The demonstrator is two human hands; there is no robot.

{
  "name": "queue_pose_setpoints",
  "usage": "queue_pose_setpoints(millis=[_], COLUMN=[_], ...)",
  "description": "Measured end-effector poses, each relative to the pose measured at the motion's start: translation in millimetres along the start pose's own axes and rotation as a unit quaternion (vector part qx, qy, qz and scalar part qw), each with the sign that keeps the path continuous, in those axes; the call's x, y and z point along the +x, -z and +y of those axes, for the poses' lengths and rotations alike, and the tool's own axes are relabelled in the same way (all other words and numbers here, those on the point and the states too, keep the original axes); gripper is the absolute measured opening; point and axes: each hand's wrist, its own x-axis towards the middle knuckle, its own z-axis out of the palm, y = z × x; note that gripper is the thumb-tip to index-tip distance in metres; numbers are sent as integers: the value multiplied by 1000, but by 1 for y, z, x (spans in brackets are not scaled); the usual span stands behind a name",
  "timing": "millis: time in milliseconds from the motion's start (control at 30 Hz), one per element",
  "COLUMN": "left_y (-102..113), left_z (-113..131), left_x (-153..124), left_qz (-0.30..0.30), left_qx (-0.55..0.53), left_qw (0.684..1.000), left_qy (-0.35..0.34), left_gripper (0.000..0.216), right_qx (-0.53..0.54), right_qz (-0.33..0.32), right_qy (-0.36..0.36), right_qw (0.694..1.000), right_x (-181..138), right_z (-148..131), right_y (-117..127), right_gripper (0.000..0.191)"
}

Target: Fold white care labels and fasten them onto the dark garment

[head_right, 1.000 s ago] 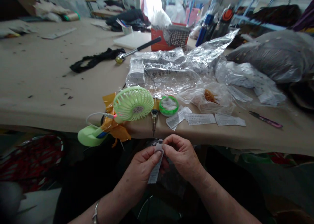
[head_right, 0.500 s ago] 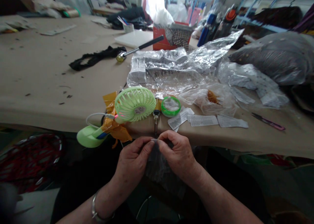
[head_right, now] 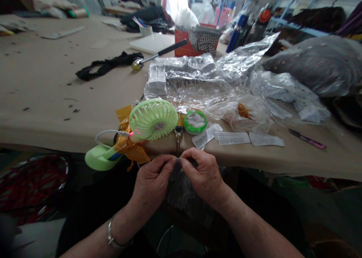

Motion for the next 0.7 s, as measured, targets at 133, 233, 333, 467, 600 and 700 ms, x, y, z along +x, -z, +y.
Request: queue_pose_setpoints(millis=[133, 233, 333, 467, 600, 700], left_y=[-1, -2, -2, 0, 2, -1], left_z=[0, 1, 3, 6, 2, -6], left_x=[2, 3, 5, 1, -6, -9], left_qz=[8, 18, 22, 7, -11, -27], left_qx=[-15, -28, -26, -23, -31, -55], left_qw=[1000, 999, 999, 1000, 999, 996], left_qy=[5, 8, 12, 5, 31, 68], left_gripper=[16, 15, 16, 17, 17, 14], right_qx=[0, 7, 20, 31, -20, -144], right_qz=[2, 11, 18, 4, -1, 51], right_qy=[-4, -17, -24, -15, 40, 133], right_qw=[1000, 1000, 999, 999, 999, 979], right_x=[1, 2, 3, -5, -14, -12], right_z=[0, 0, 1, 1, 4, 11], right_y=[0, -2, -3, -2, 13, 31], right_gripper=[12, 12, 12, 11, 11, 11])
